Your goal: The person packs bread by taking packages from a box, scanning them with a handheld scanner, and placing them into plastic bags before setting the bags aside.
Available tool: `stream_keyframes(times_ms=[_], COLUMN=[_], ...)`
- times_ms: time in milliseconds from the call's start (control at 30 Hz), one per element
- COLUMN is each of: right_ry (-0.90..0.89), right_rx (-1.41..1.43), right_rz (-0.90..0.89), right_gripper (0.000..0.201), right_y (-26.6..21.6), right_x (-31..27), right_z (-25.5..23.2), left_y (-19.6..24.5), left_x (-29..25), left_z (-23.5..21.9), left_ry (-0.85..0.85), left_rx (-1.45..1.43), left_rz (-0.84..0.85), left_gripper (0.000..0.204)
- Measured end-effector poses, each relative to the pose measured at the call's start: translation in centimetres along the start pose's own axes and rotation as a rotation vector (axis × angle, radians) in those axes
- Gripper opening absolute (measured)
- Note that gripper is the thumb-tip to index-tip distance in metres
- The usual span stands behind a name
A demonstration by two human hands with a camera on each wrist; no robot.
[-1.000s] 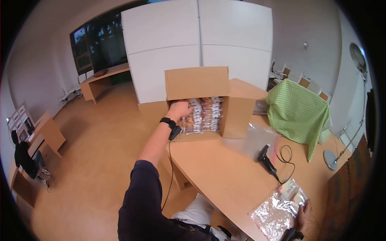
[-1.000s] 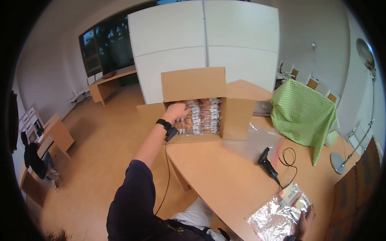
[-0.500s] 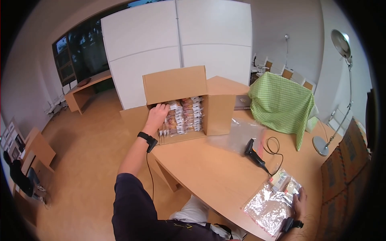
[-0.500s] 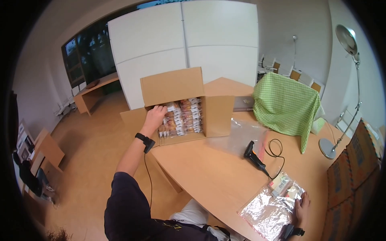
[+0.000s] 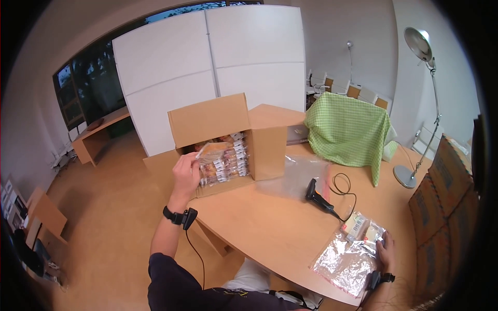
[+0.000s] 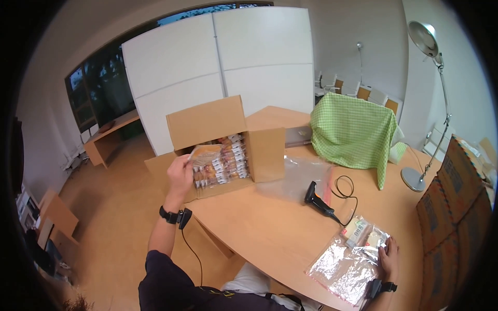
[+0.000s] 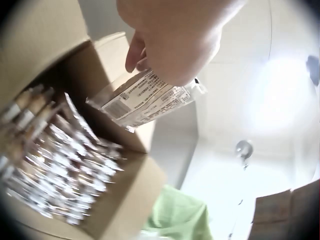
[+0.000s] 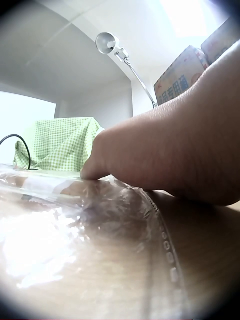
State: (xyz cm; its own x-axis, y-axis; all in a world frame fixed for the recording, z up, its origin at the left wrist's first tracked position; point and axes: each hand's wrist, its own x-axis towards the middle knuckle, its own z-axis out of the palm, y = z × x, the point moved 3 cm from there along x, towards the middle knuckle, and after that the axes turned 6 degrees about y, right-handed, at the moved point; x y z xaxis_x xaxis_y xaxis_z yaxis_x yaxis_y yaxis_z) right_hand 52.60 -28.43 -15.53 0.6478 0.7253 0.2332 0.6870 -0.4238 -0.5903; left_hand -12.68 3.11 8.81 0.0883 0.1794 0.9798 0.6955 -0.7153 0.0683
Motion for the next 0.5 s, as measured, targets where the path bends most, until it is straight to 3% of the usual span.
stream_keyframes(times_ms=[33, 100, 133, 200, 233, 300, 333, 367, 400, 500], right_ry=[0.003, -0.029, -0.021, 0.019, -0.029, -0.052, -0.08, -0.105, -0.114, -0.239], right_rx=[0.012, 0.047, 0.032, 0.231, 0.448, 0.364, 0.3, 0.243, 0.408, 0.001], right_rz=[-0.014, 0.014, 0.018, -0.051, -0.024, -0.011, -0.007, -0.015, -0.044, -0.008], right_gripper=[0.059, 0.06, 0.06, 0.064, 0.067, 0.067, 0.068, 0.071, 0.077, 0.086], right_y=[-0.5, -1.3, -0.7, 1.1, 1.4, 2.3, 2.7, 3.3, 7.5, 0.6], right_x=[0.1, -0.2, -0.1, 0.4, 0.4, 0.4, 0.9, 1.3, 3.0, 2.2], right_z=[0.1, -0.6, -0.7, 0.2, 0.1, -0.5, -0.8, -0.9, 0.9, -2.6], left_y=[0.8, 0.9, 1.2, 1.6, 1.9, 2.5, 2.6, 2.5, 2.6, 4.5], left_x=[0.0, -0.4, -0.5, -0.8, -0.8, -0.9, -1.3, -2.5, -3.3, -5.6], left_z=[-0.3, 0.1, 0.5, 1.9, 2.3, 4.1, 5.1, 6.9, 8.6, 12.6], left_ry=[0.0, -0.077, -0.075, -0.13, -0.131, -0.284, -0.271, -0.314, -0.358, -0.454], left_rx=[-0.009, -0.374, -0.388, -0.78, -0.798, -0.955, -0.986, -1.125, -1.266, -1.492], left_rz=[-0.007, -0.444, -0.453, -0.629, -0.638, -0.779, -0.765, -0.852, -0.923, -1.126], left_gripper=[0.009, 0.007, 0.007, 0.011, 0.011, 0.01, 0.01, 0.01, 0.01, 0.007])
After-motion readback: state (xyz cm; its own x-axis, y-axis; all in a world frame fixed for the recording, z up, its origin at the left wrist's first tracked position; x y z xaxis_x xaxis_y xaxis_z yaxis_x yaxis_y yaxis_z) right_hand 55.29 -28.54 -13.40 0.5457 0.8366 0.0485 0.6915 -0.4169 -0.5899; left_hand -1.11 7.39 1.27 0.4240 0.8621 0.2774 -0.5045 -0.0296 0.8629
